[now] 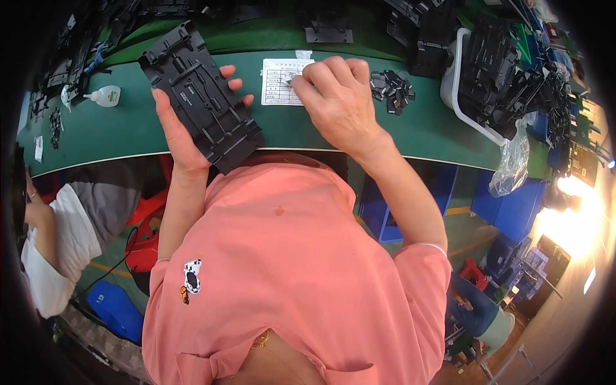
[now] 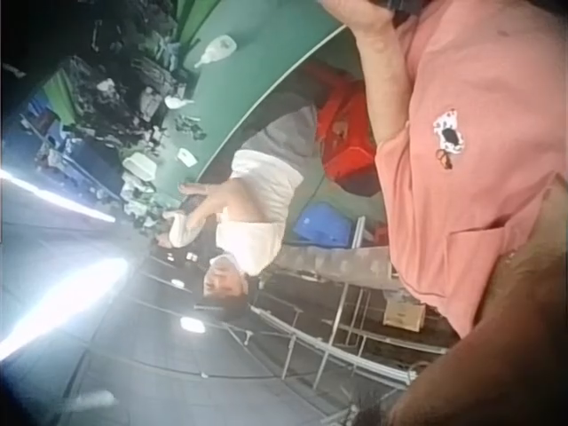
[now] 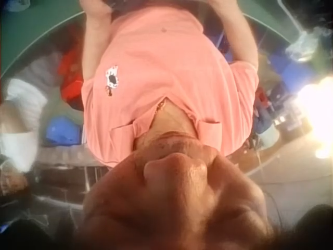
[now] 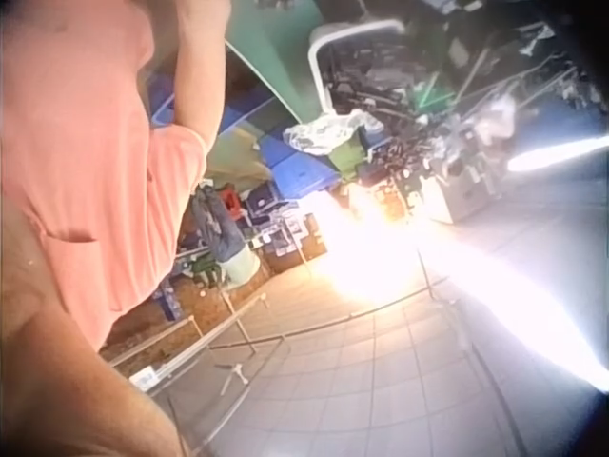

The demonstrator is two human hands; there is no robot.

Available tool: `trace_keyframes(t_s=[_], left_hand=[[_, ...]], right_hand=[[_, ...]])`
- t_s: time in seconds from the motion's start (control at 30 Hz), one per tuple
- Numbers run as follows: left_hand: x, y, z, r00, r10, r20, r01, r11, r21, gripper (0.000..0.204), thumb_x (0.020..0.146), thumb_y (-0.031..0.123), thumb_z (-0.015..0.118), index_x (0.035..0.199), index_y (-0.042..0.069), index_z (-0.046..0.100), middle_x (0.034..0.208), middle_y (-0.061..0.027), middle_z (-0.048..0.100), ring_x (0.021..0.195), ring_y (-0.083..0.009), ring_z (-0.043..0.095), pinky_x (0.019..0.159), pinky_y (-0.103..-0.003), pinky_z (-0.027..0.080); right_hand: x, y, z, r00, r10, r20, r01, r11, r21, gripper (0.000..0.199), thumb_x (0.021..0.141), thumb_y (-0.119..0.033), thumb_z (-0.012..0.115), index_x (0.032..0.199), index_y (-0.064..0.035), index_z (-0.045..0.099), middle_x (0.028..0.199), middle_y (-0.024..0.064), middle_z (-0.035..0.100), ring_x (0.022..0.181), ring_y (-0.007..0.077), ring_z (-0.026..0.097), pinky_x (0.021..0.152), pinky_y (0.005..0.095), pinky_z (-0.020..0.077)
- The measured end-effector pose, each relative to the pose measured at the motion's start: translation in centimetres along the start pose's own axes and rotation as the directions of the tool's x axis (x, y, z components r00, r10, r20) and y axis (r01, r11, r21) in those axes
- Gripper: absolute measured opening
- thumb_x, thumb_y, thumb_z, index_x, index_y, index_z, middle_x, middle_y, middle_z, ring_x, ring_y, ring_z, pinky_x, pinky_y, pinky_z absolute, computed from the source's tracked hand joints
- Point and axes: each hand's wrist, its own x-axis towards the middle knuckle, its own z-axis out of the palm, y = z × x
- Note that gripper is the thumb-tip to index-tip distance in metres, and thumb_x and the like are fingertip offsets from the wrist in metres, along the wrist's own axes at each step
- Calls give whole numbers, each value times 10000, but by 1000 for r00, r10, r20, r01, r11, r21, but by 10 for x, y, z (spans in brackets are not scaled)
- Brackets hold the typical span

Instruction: The person assembles toy car chassis by picking up plastic chassis bases, dipping small plastic components onto an adhesive pad, attaching the components to the chassis bases by hand, and placing the finished parts aside.

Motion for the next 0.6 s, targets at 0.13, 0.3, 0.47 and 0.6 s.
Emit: trace_keyframes(t_s=[0.13, 0.3, 0.47, 0.6], left_hand=[[-1, 1, 7, 997, 9, -81, -5, 998, 55, 859, 848, 728, 312, 1288, -4, 409, 1197, -182, 529, 1011, -272, 589, 850, -444, 524], [-3, 0, 9, 996, 13, -88, -8, 998, 59, 854, 854, 723, 303, 1286, -5, 410, 1196, -179, 531, 1005, -273, 591, 846, -441, 525], [-2, -1, 7, 997, 3, -78, 4, 997, 80, 854, 857, 722, 294, 1283, -8, 412, 1196, -175, 532, 995, -274, 593, 838, -435, 527], [-2, -1, 4, 1000, -15, -12, 15, 1000, 25, 801, 886, 681, 289, 1332, 21, 371, 1229, -185, 514, 1042, -269, 573, 882, -497, 497]], right_hand=[[7, 2, -5, 988, -114, 106, 118, 992, -32, 182, 672, -147, 611, 849, -105, 621, 835, -2, 518, 806, 180, 513, 774, 342, 359], [8, 2, -7, 999, -27, 44, 23, 996, 82, 158, 671, -92, 614, 829, -100, 622, 817, 9, 523, 809, 184, 516, 781, 343, 367], [9, -5, -19, 730, 605, 317, -646, 461, 609, 68, 833, -78, 631, 890, -41, 630, 725, -4, 510, 588, 67, 423, 509, 235, 310], [12, -2, -26, 382, 510, 771, -645, -450, 617, 93, 848, -84, 621, 835, -4, 574, 591, -37, 411, 524, 53, 313, 500, 226, 271]])
